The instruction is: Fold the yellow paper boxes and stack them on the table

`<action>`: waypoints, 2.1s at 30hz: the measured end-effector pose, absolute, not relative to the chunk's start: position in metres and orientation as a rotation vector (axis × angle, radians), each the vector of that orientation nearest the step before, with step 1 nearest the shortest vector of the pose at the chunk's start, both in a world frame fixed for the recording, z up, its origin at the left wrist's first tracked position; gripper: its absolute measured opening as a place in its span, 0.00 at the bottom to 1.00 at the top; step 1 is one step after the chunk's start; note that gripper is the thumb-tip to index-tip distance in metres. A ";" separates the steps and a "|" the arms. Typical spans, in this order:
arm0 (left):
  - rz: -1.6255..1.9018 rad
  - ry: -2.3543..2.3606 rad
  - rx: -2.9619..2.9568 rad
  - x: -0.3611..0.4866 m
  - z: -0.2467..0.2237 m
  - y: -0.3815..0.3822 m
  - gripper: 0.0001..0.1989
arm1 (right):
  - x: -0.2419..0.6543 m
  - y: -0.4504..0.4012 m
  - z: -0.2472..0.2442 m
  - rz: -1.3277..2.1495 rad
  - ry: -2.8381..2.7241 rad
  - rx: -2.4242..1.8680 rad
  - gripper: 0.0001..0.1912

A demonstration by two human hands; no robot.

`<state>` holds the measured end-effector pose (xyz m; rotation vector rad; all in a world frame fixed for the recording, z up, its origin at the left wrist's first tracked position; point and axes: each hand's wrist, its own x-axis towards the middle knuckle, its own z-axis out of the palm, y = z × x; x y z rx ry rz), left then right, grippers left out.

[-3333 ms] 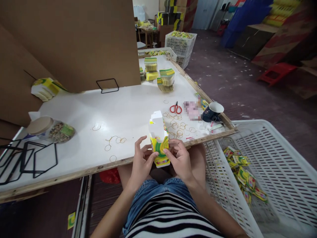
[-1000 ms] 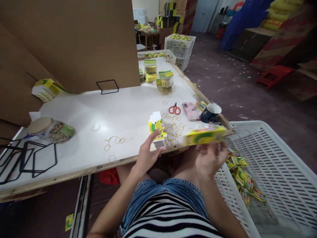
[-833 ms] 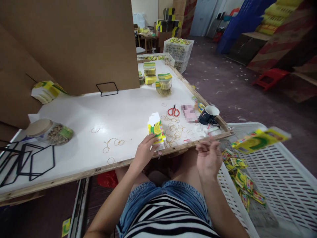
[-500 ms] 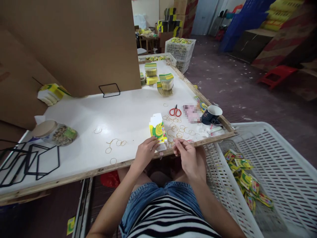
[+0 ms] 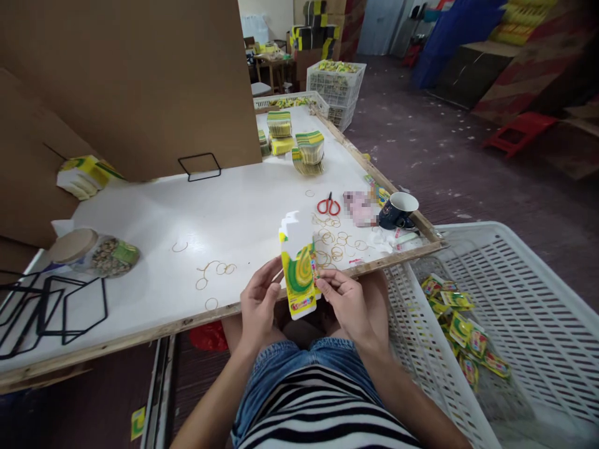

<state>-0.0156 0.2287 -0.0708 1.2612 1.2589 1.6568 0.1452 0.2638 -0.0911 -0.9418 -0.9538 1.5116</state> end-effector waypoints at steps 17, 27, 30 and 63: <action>1.330 1.057 0.904 -0.016 -0.072 0.230 0.24 | 0.134 0.250 -0.092 1.560 -1.118 -0.928 0.18; 1.386 1.302 1.150 -0.018 -0.061 0.222 0.35 | 0.129 0.254 -0.095 1.398 -1.204 -0.893 0.18; 1.232 1.196 1.243 -0.024 -0.054 0.217 0.35 | 0.136 0.260 -0.093 1.456 -1.292 -0.752 0.29; 1.055 1.135 1.209 -0.022 -0.053 0.214 0.26 | 0.148 0.278 -0.063 1.119 -1.947 -1.123 0.14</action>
